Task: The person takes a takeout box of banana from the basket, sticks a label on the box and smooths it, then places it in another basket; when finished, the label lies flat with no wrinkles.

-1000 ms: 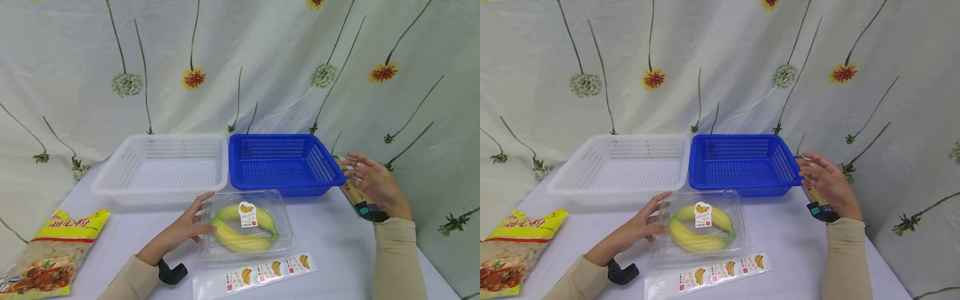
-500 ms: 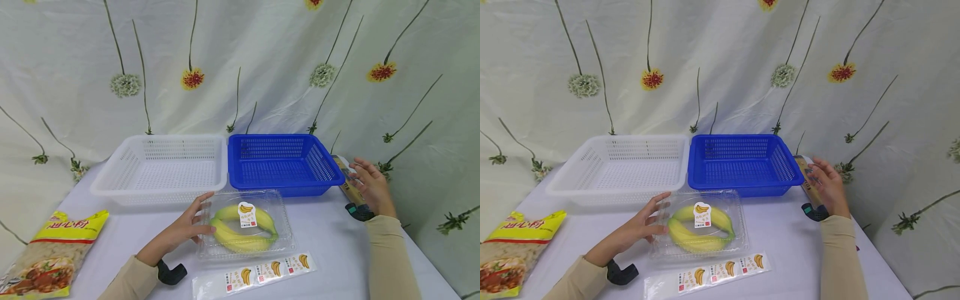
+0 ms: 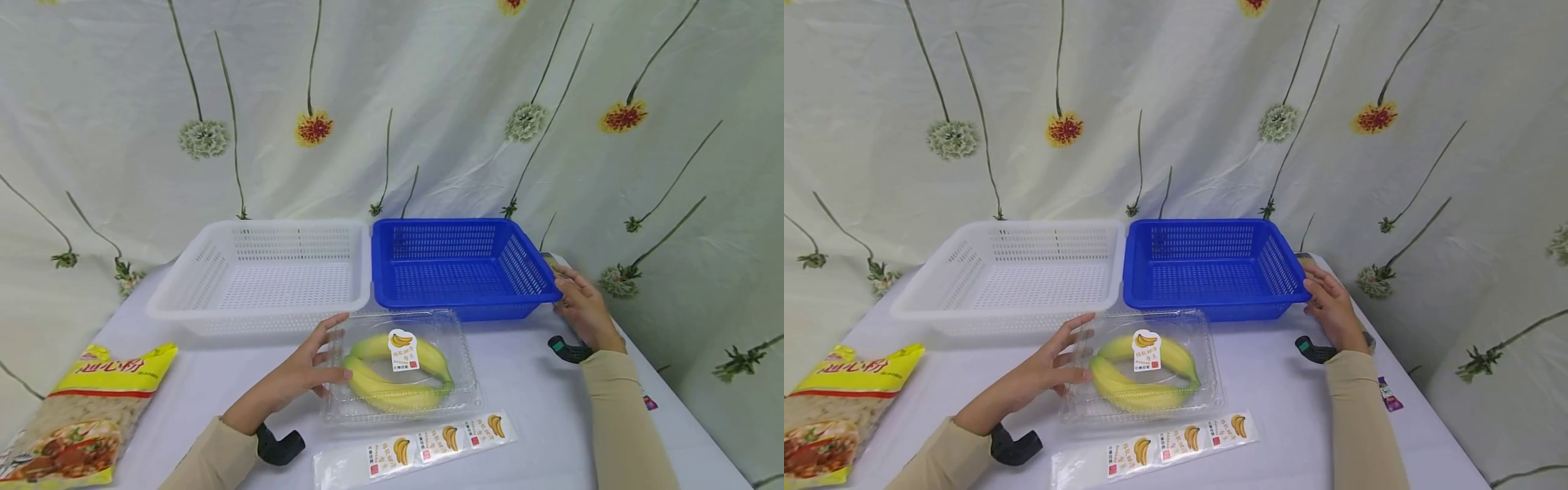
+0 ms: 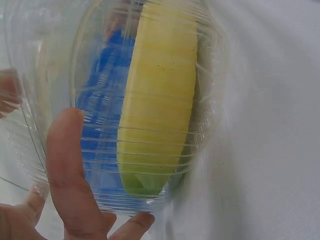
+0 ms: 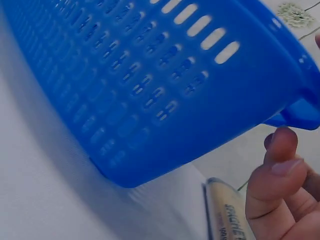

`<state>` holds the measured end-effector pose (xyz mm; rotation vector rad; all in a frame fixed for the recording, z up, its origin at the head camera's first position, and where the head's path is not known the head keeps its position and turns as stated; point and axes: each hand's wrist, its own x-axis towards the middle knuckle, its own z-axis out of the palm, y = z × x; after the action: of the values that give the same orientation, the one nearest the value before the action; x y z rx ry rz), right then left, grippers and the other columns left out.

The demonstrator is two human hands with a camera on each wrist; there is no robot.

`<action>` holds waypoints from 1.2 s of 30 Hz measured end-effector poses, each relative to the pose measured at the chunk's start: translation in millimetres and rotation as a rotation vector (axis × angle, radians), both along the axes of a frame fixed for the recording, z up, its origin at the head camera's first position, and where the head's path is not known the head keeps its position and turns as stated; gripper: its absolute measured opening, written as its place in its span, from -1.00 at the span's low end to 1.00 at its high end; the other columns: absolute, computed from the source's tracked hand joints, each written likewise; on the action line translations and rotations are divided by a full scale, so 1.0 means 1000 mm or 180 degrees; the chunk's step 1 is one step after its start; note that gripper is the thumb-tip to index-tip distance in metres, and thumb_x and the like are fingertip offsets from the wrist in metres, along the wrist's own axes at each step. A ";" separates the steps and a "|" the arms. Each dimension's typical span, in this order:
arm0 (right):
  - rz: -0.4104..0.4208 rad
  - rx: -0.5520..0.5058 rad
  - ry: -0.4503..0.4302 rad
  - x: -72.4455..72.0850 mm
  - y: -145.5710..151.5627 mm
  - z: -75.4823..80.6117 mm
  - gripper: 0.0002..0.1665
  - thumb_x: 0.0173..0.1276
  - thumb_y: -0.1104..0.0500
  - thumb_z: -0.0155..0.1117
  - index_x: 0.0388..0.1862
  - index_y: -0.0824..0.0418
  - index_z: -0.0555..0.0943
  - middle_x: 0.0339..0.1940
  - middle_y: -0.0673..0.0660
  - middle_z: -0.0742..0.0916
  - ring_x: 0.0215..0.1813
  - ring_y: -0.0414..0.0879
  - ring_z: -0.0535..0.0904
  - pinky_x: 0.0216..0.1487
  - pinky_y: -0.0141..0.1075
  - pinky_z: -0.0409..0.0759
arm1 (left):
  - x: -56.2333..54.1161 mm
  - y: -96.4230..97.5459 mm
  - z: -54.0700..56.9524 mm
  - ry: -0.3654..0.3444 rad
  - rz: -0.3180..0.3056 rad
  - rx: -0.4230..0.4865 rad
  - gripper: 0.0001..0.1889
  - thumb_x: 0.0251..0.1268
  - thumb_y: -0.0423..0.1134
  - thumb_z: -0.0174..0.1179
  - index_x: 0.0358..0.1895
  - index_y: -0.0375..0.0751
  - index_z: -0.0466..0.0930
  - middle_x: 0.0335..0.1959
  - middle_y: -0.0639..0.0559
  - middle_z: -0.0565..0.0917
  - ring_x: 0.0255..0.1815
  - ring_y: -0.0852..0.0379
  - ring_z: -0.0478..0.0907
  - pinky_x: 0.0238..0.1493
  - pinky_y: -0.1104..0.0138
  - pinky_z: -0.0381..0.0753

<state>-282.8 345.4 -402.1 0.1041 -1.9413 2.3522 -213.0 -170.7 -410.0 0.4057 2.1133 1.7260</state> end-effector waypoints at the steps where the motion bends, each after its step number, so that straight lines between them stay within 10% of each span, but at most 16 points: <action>1: 0.0056 0.0011 -0.0009 -0.001 -0.001 -0.002 -0.70 0.74 0.17 0.15 0.13 -0.22 0.72 -0.14 -0.15 0.72 -0.24 -0.26 0.53 -0.23 -0.40 0.50 | 0.000 0.000 0.000 -0.0003 -0.0002 0.0007 0.12 0.27 -0.28 0.44 0.78 0.04 -0.12 0.74 -0.43 -0.13 0.66 -0.66 -0.03 -0.37 0.21 0.67; 9: 0.0075 0.0005 -0.0004 -0.004 -0.007 -0.014 -0.68 0.73 0.20 0.16 0.07 -0.24 0.73 -0.19 -0.12 0.63 -0.23 -0.22 0.49 -0.28 -0.38 0.43 | 0.000 -0.001 0.000 -0.0010 -0.0079 0.0002 0.12 0.32 -0.27 0.44 0.79 0.05 -0.15 0.74 -0.46 -0.16 0.42 -0.40 0.49 -0.38 0.21 0.67; 21: -0.0038 -0.0213 0.0110 -0.006 -0.014 -0.021 -0.65 0.73 0.24 0.12 0.04 -0.21 0.72 -0.17 -0.09 0.67 -0.28 -0.22 0.55 -0.28 -0.36 0.50 | 0.001 -0.001 0.005 -0.0048 -0.0016 0.0051 0.13 0.25 -0.33 0.49 0.78 0.00 -0.08 0.71 -0.49 -0.09 0.03 -0.04 0.69 -0.40 0.22 0.70; 36: -0.0157 -0.0146 0.0093 -0.005 -0.017 -0.024 -0.72 0.71 0.20 0.18 0.08 -0.21 0.70 -0.07 -0.06 0.64 -0.27 -0.21 0.57 -0.29 -0.35 0.54 | 0.021 0.009 0.027 -0.0089 0.0005 0.0101 0.09 0.19 -0.42 0.49 0.76 0.00 0.06 0.72 -0.47 -0.05 0.26 -0.28 0.63 -0.46 0.22 0.69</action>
<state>-287.8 328.8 -425.9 0.0858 -1.8540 2.3487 -192.2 -162.1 -382.9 0.3865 2.0695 1.7581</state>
